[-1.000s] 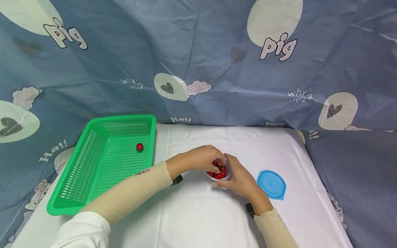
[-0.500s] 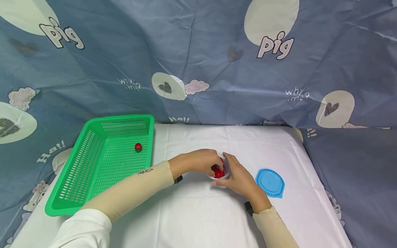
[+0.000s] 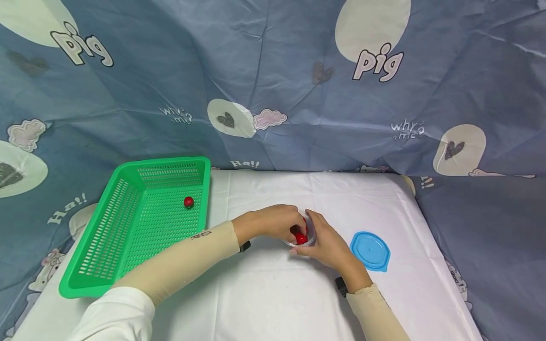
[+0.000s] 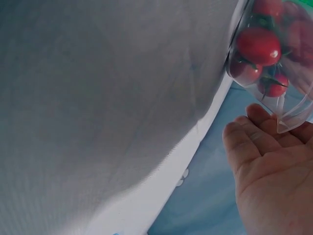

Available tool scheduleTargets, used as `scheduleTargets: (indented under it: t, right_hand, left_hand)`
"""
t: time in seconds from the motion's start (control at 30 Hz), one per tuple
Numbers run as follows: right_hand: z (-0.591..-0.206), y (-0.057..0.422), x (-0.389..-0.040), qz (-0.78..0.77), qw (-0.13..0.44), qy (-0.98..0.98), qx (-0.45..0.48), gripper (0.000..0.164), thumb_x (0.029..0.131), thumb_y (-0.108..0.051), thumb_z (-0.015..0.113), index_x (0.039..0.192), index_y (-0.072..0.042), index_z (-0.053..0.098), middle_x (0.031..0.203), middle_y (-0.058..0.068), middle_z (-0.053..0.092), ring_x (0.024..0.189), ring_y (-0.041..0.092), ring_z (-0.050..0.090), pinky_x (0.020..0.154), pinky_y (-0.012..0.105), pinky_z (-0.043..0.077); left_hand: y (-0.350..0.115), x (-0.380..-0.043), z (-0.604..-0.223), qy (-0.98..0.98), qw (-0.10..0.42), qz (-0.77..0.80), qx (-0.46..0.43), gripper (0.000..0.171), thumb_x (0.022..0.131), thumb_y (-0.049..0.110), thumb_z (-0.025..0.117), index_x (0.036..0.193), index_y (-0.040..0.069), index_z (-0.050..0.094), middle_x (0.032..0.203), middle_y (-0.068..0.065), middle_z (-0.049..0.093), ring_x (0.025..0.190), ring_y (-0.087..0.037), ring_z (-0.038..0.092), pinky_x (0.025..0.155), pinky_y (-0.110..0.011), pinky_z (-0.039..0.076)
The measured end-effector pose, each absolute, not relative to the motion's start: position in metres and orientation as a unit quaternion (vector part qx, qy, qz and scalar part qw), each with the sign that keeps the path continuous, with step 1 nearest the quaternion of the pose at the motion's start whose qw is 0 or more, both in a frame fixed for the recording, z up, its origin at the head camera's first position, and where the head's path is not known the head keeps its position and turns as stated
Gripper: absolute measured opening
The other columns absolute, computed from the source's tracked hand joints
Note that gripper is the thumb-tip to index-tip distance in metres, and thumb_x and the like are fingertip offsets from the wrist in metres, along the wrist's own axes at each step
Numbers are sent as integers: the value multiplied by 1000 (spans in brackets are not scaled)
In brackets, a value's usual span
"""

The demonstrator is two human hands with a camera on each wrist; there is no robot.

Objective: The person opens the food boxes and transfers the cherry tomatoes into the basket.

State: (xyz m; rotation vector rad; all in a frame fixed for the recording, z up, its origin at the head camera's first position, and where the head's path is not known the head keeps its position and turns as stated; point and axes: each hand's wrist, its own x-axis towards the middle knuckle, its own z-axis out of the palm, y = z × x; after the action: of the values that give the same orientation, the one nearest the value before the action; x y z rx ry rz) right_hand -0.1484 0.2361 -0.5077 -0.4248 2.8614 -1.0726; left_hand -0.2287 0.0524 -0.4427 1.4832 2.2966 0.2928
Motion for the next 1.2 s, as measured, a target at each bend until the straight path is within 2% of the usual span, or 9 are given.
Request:
scheduleTargets:
  t: [0.23,0.57,0.73,0.97,1.2]
  right_hand:
    - [-507,236,-148,-351,34,926,-135,109,68,-53,83,152,-15,25,149,-2,34,127,20,46,99,47,44]
    - [-506,236,-148,-351,29,926,-138,108,67,-53,84,152,-18,26,148,-2,35,129,21,45,100,48,44]
    - [-506,235,-147,-348,29,927,-136,109,67,-53,84,152,-17,26,149,0,34,131,25,43,100,52,42]
    - [-505,235,-147,-343,23,929,-138,110,67,-54,84,152,-16,26,148,2,36,130,26,44,100,52,42]
    - [-506,234,-148,-338,25,931,-133,111,65,-57,83,152,-14,27,149,3,36,134,27,39,101,55,39]
  left_hand:
    - [46,-232,-441,823,212,176,497,24,83,23,79,106,20,73,96,16,66,90,3,57,79,-13,46]
    - [35,-238,-438,798,241,280,477,21,83,19,78,103,20,71,94,16,66,88,3,61,77,-13,49]
    - [30,-240,-434,791,236,307,473,20,83,19,78,102,21,70,94,16,67,91,3,61,83,-16,49]
    - [19,-239,-424,778,242,358,456,24,82,20,79,105,18,72,95,14,69,90,0,63,91,-26,49]
    - [-1,-240,-419,776,228,401,430,22,83,20,78,104,17,72,95,11,70,90,-2,64,92,-24,49]
